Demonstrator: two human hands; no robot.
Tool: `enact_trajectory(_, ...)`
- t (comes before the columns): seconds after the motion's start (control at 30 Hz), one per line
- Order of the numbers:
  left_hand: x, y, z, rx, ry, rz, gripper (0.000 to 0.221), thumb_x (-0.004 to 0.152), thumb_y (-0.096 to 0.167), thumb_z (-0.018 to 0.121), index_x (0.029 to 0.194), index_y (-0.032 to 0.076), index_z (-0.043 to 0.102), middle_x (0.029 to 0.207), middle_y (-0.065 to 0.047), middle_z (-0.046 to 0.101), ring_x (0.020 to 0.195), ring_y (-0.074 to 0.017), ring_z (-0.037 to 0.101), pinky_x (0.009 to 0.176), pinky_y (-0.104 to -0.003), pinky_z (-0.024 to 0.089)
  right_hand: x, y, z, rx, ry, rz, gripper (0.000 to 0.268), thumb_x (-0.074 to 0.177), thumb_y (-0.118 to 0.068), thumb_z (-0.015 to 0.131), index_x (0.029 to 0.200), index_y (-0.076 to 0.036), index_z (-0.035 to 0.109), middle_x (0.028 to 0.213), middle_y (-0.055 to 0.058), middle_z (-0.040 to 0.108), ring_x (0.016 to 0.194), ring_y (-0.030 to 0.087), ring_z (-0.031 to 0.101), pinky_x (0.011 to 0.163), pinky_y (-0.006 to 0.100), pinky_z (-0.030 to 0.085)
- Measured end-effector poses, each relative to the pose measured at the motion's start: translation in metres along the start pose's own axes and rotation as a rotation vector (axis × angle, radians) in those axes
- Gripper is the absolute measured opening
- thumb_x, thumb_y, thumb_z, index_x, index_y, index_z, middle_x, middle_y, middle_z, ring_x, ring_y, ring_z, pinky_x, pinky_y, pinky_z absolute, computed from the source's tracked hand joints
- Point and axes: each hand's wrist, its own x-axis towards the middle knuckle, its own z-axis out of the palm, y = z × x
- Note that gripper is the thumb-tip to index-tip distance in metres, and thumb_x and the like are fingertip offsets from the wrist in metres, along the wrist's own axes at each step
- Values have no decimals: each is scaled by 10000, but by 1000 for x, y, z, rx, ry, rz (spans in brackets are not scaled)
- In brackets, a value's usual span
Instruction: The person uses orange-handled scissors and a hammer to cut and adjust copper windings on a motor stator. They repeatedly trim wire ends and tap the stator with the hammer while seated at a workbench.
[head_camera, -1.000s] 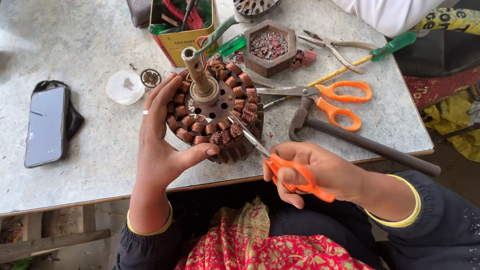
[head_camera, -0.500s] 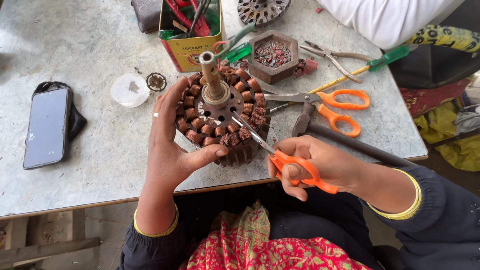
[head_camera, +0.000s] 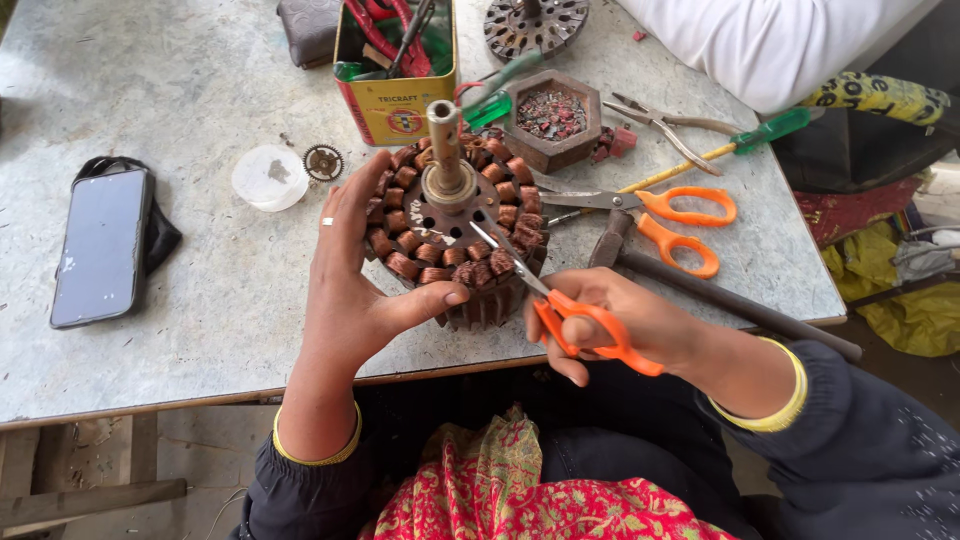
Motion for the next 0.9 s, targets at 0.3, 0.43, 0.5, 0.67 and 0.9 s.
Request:
enact_trajectory(0.3, -1, -5, -1, -44, -17, -45, 1225, 656, 552, 926, 1609, 16, 374, 1575, -173, 517, 1496, -311, 513, 1253, -437, 412, 1, 17, 6, -130, 156, 42, 299, 850, -141, 821, 1004, 30, 629, 707, 37, 624, 569, 106, 608, 511, 244, 477)
enact_trajectory(0.43, 1, -9, -4, -134, -37, -66, 1250, 654, 511, 944, 1630, 18, 338, 1621, -190, 487, 1529, -308, 492, 1275, -430, 395, -15, 22, 4, -232, 172, 78, 292, 817, -131, 807, 999, 10, 628, 696, 43, 656, 561, 125, 673, 500, 252, 521)
enact_trajectory(0.5, 3, -15, -8, -165, -62, -53, 1268, 643, 494, 953, 1633, 19, 320, 1626, -195, 485, 1533, -307, 486, 1281, -432, 386, -30, 21, -2, -209, 173, 49, 334, 814, -164, 819, 1014, 17, 622, 695, 58, 665, 566, 138, 684, 513, 262, 531)
enact_trajectory(0.67, 20, -39, -22, -218, -192, 40, 1304, 637, 526, 939, 1660, 41, 292, 1645, -203, 479, 1560, -307, 466, 1310, -446, 380, -55, 27, -20, 28, 61, -121, 517, 851, -332, 860, 1096, 30, 585, 738, 84, 653, 633, 167, 676, 581, 274, 517)
enact_trajectory(0.9, 17, -25, -23, -14, -176, 120, 1358, 587, 579, 891, 1662, 71, 234, 1653, -197, 420, 1563, -329, 417, 1302, -456, 352, -45, 16, -16, -47, -4, -31, 627, 797, -464, 872, 1035, 46, 596, 713, 61, 627, 575, 158, 660, 543, 260, 493)
